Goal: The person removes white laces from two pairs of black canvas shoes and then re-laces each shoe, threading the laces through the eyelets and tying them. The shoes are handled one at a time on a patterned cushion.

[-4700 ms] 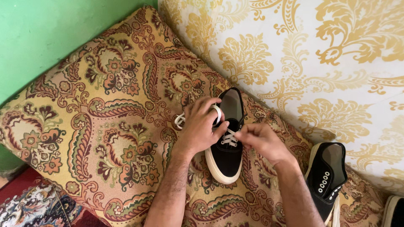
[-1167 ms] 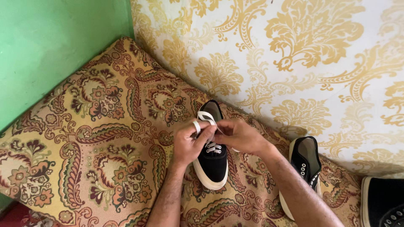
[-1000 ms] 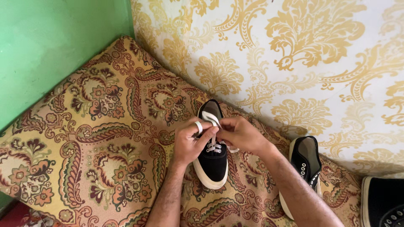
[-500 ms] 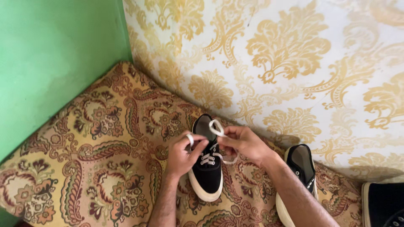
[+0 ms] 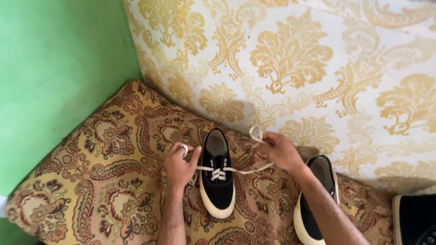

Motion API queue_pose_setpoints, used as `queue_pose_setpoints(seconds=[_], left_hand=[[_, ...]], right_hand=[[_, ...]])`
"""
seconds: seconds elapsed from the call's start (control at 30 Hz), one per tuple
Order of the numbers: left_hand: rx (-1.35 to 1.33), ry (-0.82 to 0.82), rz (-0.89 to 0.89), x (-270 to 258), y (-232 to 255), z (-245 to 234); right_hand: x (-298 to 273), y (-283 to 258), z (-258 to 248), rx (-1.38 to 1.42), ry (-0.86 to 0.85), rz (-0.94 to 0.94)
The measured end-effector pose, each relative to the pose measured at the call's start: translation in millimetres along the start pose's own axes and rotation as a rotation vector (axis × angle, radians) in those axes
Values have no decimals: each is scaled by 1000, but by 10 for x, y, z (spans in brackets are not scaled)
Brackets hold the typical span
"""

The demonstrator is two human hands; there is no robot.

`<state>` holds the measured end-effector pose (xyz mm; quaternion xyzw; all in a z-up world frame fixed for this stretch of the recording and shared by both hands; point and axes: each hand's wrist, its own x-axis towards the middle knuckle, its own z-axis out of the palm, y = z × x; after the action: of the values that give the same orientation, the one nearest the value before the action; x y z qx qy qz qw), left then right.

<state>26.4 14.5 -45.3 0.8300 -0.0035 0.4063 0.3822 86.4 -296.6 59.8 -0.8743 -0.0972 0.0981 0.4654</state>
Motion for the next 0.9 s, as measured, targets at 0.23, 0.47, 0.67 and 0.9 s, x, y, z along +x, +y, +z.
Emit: queue_pose_setpoints(seconds=[0.23,0.47,0.67,0.9], left_hand=[[76,-32,-47,-49,-25,-57],[382,-176,-117,-116,199,-380],[544,-293,49,-80,616,-526],[426,-781,214,-87,798,-182]], right_hand=[[-117,162,-47,-304,180,-160],[-417,-81,171,-253,167,-313],[-555,-253,573,-126,91,-308],[-546,-185,928,-18,146,-439]])
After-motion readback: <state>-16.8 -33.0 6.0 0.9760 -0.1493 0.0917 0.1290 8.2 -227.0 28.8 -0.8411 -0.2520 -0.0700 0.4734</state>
